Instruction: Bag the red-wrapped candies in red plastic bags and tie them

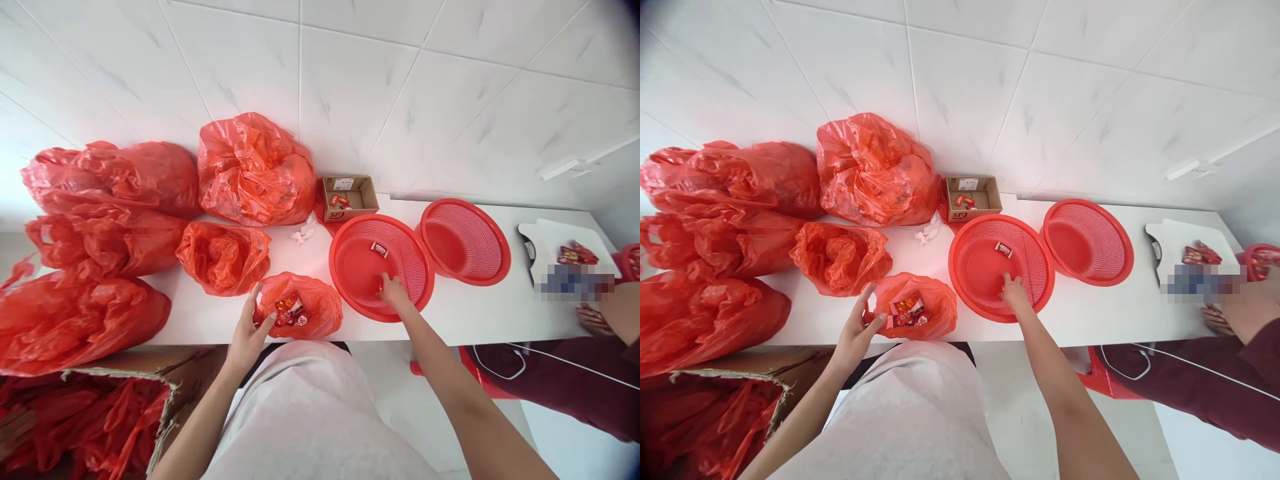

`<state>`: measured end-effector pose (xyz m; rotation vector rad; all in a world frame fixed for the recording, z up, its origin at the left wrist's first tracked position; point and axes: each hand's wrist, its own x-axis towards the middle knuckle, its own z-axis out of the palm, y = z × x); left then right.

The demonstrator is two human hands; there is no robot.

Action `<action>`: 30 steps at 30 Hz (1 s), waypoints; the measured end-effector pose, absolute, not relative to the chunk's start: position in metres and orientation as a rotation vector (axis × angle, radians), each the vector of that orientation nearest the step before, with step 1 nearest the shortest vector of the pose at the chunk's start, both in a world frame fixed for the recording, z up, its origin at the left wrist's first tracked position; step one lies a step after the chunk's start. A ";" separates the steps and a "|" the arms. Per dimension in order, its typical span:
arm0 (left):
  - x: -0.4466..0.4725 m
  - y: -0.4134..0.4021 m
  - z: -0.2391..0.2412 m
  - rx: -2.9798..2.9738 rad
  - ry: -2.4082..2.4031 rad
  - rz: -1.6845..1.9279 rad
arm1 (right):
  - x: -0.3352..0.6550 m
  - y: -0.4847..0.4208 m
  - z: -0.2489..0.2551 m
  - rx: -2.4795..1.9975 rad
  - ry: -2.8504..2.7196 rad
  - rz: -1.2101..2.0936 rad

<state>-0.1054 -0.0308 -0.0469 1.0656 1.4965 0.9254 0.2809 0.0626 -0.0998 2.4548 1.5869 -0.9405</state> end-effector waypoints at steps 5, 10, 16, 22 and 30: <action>-0.104 -0.027 -0.043 1.076 1.492 0.933 | 0.280 0.069 -0.100 2.458 1.600 -1.230; -0.103 -0.025 -0.043 1.080 1.492 0.949 | 0.225 0.065 -0.066 2.413 1.747 -1.757; -0.101 -0.024 -0.047 1.050 1.485 0.953 | 0.145 0.051 -0.053 2.230 2.025 -2.139; -0.102 -0.025 -0.043 1.037 1.519 0.965 | 0.229 0.109 -0.086 2.668 2.173 -1.102; -0.104 -0.031 -0.043 1.053 1.577 0.963 | 0.310 0.131 -0.138 2.433 1.922 -0.557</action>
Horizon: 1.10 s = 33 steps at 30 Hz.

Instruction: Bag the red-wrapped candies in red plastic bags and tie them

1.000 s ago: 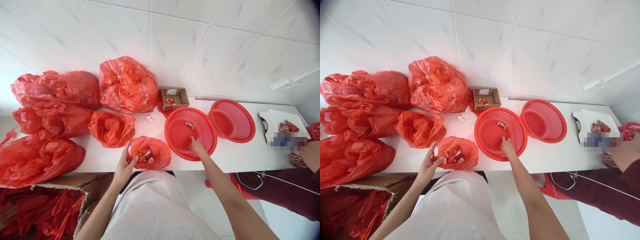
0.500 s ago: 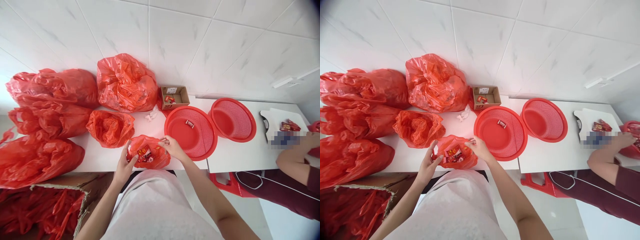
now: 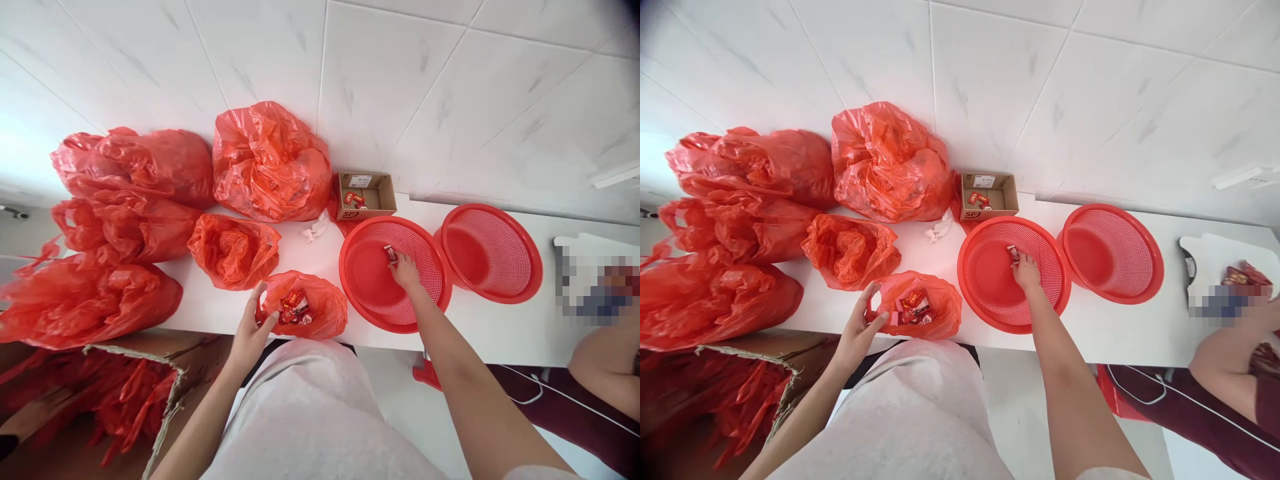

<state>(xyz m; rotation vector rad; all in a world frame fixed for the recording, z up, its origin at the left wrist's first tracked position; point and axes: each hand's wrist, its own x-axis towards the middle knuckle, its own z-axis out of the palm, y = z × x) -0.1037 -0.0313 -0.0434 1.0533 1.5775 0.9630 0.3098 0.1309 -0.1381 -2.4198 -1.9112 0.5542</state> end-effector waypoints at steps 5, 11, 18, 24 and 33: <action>-0.100 -0.030 -0.045 1.028 1.587 0.960 | 0.290 0.112 -0.149 -2.431 -1.876 0.580; -0.093 -0.028 -0.039 0.974 1.573 0.989 | 0.285 0.118 -0.148 -2.444 -1.755 0.572; -0.102 -0.037 -0.040 0.947 1.688 1.028 | 0.263 0.123 -0.139 -2.270 -1.573 0.831; -0.105 -0.046 -0.041 0.909 1.761 0.995 | 0.232 0.102 -0.113 -1.984 -1.413 1.097; -0.107 -0.048 -0.047 0.881 1.696 1.024 | 0.156 0.040 -0.045 -1.460 -1.525 1.528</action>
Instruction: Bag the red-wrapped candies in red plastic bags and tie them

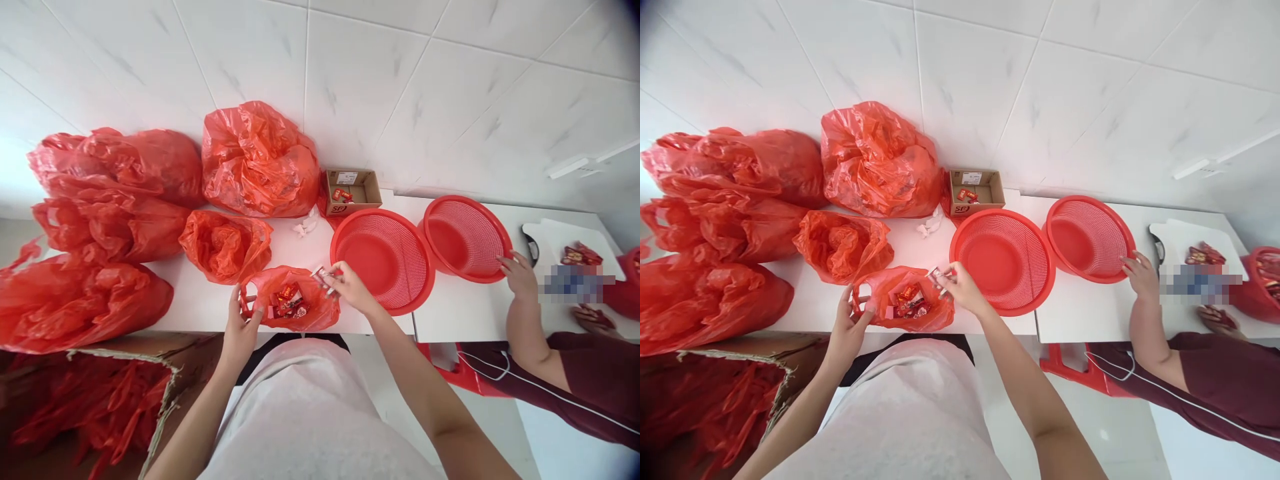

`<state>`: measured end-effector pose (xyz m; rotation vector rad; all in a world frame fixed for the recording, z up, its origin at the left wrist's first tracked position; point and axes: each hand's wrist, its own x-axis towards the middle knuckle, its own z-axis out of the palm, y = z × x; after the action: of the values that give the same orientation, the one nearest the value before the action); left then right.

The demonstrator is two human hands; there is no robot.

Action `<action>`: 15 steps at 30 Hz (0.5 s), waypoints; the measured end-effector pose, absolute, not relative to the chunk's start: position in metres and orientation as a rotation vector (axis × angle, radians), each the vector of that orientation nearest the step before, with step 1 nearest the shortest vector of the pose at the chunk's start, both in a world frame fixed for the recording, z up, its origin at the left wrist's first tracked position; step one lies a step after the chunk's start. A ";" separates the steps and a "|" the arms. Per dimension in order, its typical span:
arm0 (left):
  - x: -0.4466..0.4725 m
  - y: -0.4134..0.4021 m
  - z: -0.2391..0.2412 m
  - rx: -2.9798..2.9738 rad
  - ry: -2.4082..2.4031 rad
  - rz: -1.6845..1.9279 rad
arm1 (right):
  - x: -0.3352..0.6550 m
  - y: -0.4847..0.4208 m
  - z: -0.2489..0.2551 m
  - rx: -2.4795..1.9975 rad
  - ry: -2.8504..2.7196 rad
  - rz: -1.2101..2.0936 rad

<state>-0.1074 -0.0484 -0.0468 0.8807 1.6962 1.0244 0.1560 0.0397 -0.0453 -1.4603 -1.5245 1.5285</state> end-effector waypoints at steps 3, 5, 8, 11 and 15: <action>-0.114 -0.048 -0.047 0.881 1.722 1.029 | 0.145 0.033 -0.040 -1.654 -1.818 1.039; -0.121 -0.049 -0.047 0.873 1.741 1.040 | 0.145 0.028 -0.037 -1.686 -1.927 0.854; -0.133 -0.053 -0.047 0.873 1.729 1.008 | 0.147 0.015 -0.037 -1.731 -2.041 0.793; -0.142 -0.059 -0.045 0.880 1.697 0.882 | 0.146 -0.006 -0.048 -1.829 -2.108 0.792; -0.147 -0.069 -0.037 0.878 1.700 0.852 | 0.143 -0.025 -0.067 -1.990 -2.026 0.942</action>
<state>-0.1472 -0.0688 -0.0368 0.8784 1.6999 0.8516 0.1432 -0.0251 -0.0668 -1.9896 -2.0265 0.9419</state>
